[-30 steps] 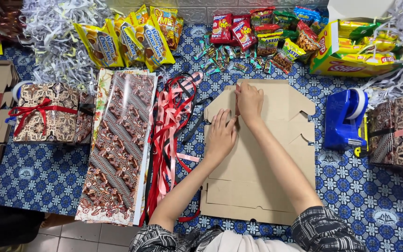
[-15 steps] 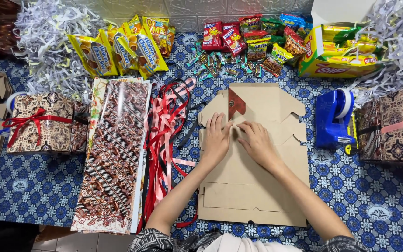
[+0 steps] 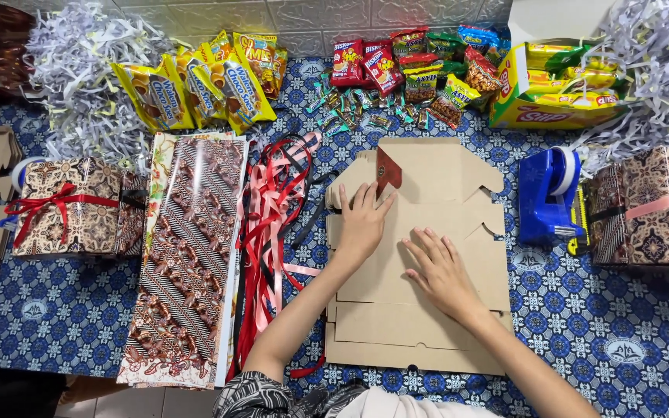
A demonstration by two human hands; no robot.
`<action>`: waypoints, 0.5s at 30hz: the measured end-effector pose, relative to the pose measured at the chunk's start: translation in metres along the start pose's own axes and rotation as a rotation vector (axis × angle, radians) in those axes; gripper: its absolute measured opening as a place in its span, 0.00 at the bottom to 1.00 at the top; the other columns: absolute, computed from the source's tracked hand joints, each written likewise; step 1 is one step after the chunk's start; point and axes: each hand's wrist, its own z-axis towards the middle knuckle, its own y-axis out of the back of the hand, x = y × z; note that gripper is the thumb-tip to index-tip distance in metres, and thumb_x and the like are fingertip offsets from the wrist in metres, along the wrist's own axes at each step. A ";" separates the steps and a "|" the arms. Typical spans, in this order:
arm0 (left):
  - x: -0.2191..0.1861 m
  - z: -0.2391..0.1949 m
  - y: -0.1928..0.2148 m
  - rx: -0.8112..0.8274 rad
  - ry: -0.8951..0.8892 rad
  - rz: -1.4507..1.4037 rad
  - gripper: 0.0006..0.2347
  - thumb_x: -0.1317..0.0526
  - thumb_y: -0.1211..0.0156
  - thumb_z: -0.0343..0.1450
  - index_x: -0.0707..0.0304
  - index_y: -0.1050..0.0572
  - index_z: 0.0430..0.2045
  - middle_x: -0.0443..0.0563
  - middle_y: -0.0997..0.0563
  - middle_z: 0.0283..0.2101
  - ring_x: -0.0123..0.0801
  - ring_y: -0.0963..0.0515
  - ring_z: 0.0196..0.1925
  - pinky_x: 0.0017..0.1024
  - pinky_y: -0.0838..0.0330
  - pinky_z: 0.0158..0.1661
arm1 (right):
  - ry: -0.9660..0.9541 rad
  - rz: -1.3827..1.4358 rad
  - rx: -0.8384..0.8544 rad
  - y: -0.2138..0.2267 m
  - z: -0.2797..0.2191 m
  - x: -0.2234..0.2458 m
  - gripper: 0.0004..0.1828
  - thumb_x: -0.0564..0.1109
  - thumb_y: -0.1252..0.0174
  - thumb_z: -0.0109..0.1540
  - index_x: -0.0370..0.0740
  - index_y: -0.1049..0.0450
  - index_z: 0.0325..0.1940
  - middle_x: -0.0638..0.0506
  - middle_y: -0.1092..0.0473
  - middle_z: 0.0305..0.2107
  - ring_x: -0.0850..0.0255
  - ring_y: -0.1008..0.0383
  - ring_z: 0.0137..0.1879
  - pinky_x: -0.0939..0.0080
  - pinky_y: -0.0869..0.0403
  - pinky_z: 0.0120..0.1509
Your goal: The person folds flat cardboard pieces into small house-shaped boxes, aligns edges, and presses flaps to form the structure. They place a small decorative box inside one of the assembled boxes and continue folding additional cardboard pieces.
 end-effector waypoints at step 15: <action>0.003 0.014 0.012 0.157 0.157 -0.291 0.30 0.56 0.51 0.69 0.69 0.55 0.62 0.62 0.36 0.58 0.42 0.29 0.51 0.56 0.70 0.61 | 0.322 0.000 0.174 0.006 -0.013 0.007 0.54 0.86 0.62 0.44 0.61 0.53 0.67 0.47 0.62 0.65 0.50 0.67 0.70 0.43 0.68 0.68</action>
